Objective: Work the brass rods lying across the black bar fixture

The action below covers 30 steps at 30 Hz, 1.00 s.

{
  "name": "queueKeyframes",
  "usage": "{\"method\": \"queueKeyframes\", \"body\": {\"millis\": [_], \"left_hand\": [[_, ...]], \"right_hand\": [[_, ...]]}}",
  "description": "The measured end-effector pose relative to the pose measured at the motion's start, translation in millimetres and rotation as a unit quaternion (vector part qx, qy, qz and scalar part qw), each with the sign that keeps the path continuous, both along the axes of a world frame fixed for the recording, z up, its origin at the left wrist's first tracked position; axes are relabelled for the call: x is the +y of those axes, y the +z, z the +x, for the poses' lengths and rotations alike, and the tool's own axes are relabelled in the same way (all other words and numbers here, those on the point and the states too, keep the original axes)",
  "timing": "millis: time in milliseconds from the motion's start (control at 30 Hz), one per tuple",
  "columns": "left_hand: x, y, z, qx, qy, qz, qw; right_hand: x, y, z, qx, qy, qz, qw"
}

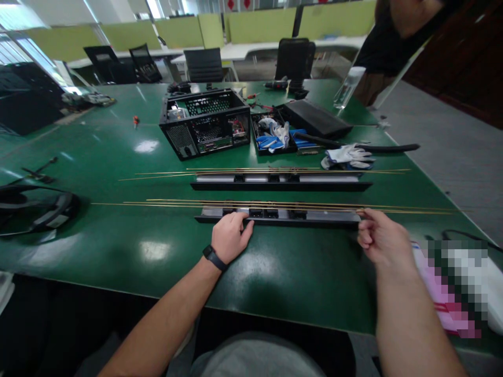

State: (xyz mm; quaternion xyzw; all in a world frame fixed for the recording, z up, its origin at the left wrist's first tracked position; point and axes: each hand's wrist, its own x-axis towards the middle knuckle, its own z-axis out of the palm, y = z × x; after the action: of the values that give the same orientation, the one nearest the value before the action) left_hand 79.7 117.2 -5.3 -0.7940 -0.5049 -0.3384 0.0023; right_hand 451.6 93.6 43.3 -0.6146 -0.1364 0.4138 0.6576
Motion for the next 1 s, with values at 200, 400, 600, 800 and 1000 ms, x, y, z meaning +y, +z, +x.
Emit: {"method": "queueKeyframes", "body": {"millis": [200, 400, 600, 800, 1000], "left_hand": [[1, -2.0, 0, -0.002, 0.000, 0.007, 1.000], [1, -1.4, 0, -0.003, 0.005, -0.005, 1.000], [1, -1.4, 0, 0.002, 0.006, -0.008, 1.000], [2, -1.8, 0, 0.006, 0.010, -0.019, 1.000], [3, -0.4, 0, 0.000, 0.004, -0.011, 1.000]], "right_hand": [[0, -3.3, -8, -0.026, 0.039, 0.002, 0.999], [0, -4.3, -9, -0.030, 0.059, -0.013, 0.998], [1, -6.1, -12, -0.033, 0.075, -0.010, 0.997], [1, -5.6, -16, -0.031, 0.098, -0.019, 0.995], [1, 0.2, -21, -0.022, 0.090, -0.017, 0.996]]}}
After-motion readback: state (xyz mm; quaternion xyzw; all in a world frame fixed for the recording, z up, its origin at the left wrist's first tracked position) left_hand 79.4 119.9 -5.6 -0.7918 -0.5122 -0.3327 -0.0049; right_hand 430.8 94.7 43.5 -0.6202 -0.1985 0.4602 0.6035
